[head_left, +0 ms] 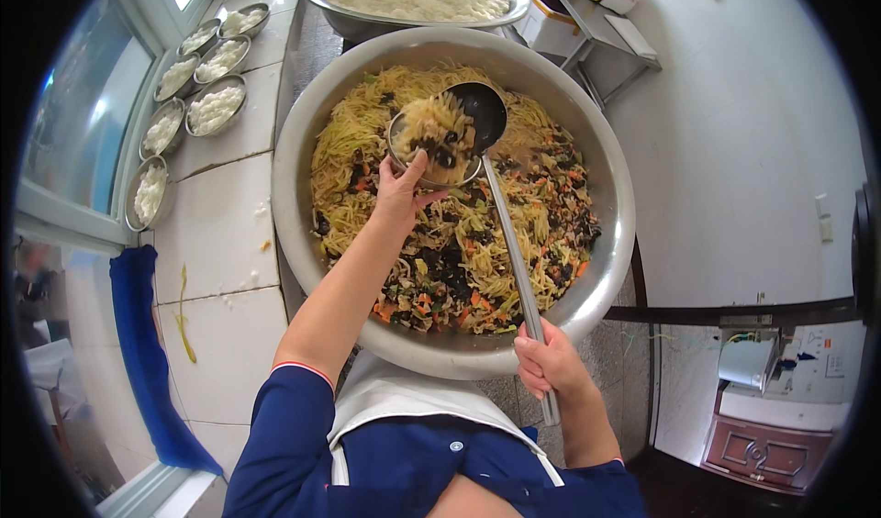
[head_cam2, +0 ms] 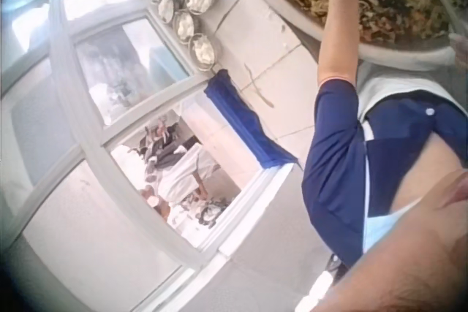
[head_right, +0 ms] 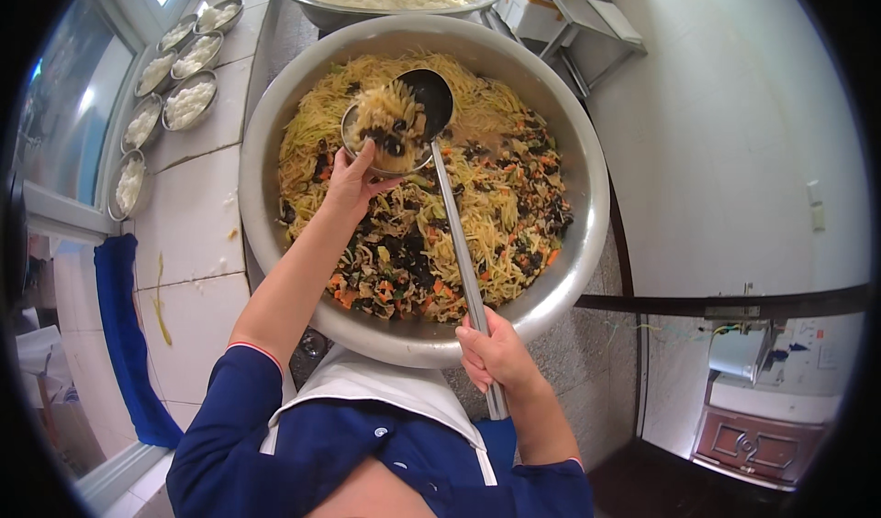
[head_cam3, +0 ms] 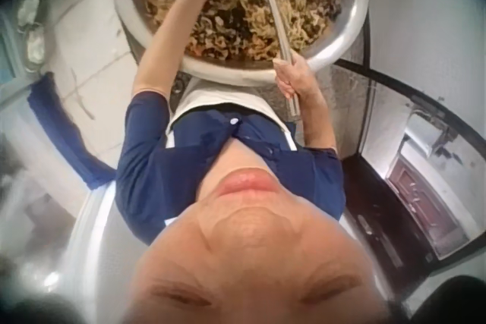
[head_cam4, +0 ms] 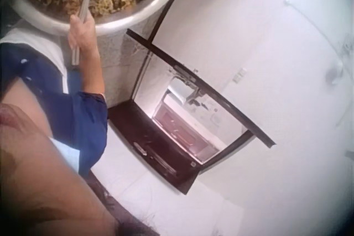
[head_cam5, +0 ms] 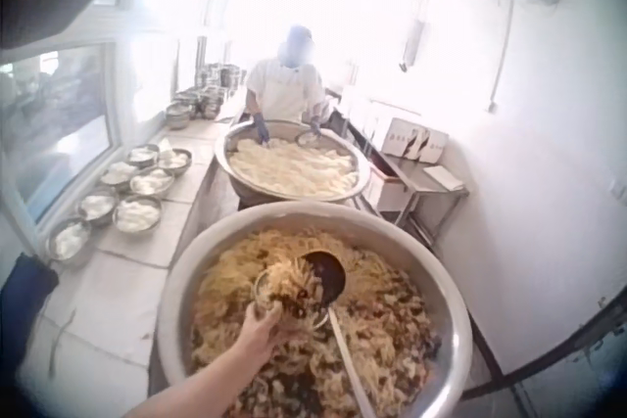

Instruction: The person scoops mixed noodles from a large metal bowl into small metal bowls containing white rice. The person uses a large ladle to transfer the noodles and places each filled bowl on a tiled counter. The process is repeated for multiple bowls.

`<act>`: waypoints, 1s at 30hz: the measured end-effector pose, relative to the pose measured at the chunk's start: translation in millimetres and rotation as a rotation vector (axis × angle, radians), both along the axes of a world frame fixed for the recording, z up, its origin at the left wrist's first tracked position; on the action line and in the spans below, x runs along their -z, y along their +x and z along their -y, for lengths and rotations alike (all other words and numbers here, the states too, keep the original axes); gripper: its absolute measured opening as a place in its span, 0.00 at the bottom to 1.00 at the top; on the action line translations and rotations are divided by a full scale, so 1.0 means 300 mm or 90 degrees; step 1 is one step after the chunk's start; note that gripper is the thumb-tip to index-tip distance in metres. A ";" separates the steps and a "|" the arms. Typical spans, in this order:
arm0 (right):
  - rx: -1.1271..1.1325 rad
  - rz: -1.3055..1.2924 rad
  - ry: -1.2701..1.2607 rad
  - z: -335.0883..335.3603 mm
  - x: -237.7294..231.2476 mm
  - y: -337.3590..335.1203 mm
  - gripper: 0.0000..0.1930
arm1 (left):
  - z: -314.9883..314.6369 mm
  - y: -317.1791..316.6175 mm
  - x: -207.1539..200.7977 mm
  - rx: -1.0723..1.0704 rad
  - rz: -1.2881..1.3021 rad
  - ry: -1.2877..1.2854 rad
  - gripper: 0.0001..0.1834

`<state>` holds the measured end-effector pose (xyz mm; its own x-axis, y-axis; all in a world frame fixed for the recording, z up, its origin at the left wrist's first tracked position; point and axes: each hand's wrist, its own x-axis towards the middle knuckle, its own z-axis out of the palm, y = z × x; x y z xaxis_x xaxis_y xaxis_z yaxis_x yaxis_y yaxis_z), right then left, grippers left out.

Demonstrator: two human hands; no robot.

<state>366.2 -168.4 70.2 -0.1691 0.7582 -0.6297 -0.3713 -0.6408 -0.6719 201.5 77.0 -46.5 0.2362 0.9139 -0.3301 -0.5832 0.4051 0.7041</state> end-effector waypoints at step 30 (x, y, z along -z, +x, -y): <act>0.182 0.298 -0.106 -0.240 0.335 0.158 0.10 | 0.530 -1.775 -0.233 -0.458 -0.027 0.218 0.35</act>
